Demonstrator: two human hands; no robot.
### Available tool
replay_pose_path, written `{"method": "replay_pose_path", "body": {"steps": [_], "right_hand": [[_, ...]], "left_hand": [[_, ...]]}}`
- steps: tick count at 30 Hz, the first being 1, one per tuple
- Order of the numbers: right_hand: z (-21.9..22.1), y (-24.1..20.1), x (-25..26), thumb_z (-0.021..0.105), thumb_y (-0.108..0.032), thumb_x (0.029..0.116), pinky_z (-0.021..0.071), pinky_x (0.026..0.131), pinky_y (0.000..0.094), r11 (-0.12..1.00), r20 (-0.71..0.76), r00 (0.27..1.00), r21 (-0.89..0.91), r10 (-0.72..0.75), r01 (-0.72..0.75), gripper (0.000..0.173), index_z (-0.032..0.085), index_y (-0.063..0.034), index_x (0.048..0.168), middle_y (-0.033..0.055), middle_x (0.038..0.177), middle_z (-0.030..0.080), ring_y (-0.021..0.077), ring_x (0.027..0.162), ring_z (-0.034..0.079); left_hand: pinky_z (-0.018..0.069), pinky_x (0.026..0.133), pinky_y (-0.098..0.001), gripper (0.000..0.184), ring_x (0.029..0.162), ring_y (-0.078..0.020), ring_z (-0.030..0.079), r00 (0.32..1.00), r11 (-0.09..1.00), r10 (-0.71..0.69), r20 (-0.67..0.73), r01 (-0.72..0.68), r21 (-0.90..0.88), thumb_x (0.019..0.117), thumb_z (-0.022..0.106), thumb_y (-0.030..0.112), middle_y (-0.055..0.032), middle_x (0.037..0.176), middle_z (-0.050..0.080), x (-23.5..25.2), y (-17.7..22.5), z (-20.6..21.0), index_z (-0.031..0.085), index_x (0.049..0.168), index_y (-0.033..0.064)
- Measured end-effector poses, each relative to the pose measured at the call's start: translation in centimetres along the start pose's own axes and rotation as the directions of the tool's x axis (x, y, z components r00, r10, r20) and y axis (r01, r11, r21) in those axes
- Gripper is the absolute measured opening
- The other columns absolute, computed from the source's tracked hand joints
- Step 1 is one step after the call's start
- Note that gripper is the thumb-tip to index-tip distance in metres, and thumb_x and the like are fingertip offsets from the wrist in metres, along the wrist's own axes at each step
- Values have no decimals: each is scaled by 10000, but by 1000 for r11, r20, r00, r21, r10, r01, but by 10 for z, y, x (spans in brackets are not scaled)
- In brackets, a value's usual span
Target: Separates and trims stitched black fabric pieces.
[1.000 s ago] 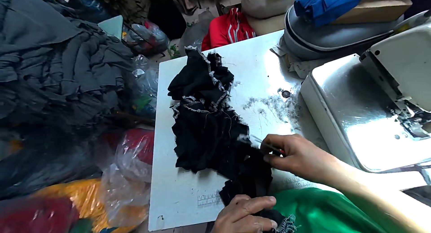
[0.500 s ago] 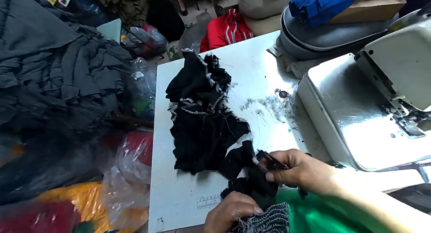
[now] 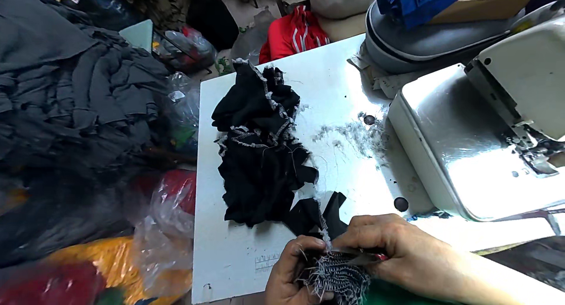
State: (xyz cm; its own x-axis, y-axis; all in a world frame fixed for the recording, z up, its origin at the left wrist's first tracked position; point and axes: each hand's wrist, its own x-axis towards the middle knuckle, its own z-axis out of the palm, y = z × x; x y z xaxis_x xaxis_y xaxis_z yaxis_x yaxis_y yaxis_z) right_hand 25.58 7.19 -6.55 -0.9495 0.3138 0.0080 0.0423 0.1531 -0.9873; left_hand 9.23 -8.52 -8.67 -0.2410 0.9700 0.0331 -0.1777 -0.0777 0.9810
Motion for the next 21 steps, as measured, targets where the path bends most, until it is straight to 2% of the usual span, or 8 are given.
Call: {"method": "replay_pose_path", "body": {"steps": [2,5,8,10,13,15,17,21], "right_hand": [[-1,-1,0,610,15,898,506,749,242,1000,27,1000,-18,-7,8,306,746,-35,1168,125,965,686,141,867,634],[-4,-6,2,623,28,886,516,757,298,998,73,997,-55,0,4,341,747,-52,1194,135,967,685,182,879,644],[-7,-9,4,628,22,886,516,754,296,995,65,998,-92,-19,25,360,747,-83,1210,123,965,685,179,879,643],[-8,-11,6,619,34,883,513,745,308,995,69,997,-90,-28,35,377,746,-86,1218,128,958,683,189,869,641],[-9,-12,6,615,51,882,520,758,321,998,106,994,-60,-15,22,387,740,-75,1226,136,972,682,197,878,643],[-9,-12,5,616,63,877,523,757,330,999,125,992,-38,-11,16,396,741,-75,1226,141,974,683,204,886,647],[-7,-10,4,625,63,869,524,743,320,999,121,992,-30,-30,34,395,746,-78,1218,141,960,684,202,873,649],[-10,-9,4,629,59,867,520,739,319,998,133,990,-37,-43,49,405,744,-85,1229,138,947,679,200,860,644]], "left_hand": [[468,1017,-129,373,1172,112,564,1000,996,-16,25,14,83,948,685,313,243,1279,635,-1,0,-3,644,1318,293],[441,1017,-115,372,1172,133,523,998,945,-4,62,-17,325,975,633,418,187,1235,631,0,1,-11,661,1275,201],[481,971,-132,488,1110,119,559,998,940,-6,-70,29,341,912,716,386,189,1198,640,0,5,-6,620,1325,144],[521,942,-138,521,1065,116,602,992,972,-12,-125,41,231,892,752,274,261,1175,649,1,7,1,558,1371,210],[496,952,-103,372,1091,142,582,996,985,20,-87,-5,171,921,730,235,294,1202,630,0,1,1,602,1254,340],[431,994,-88,300,1147,148,523,999,966,45,-17,-39,254,962,687,299,279,1223,598,-2,-4,-5,631,1255,332],[435,1013,-99,345,1166,142,523,999,958,39,7,-39,285,969,671,321,262,1254,606,-3,-5,-7,644,1313,322],[416,954,-67,198,1095,145,508,995,940,81,54,-94,327,987,652,367,185,1145,593,1,-9,-10,707,1149,268]]}}
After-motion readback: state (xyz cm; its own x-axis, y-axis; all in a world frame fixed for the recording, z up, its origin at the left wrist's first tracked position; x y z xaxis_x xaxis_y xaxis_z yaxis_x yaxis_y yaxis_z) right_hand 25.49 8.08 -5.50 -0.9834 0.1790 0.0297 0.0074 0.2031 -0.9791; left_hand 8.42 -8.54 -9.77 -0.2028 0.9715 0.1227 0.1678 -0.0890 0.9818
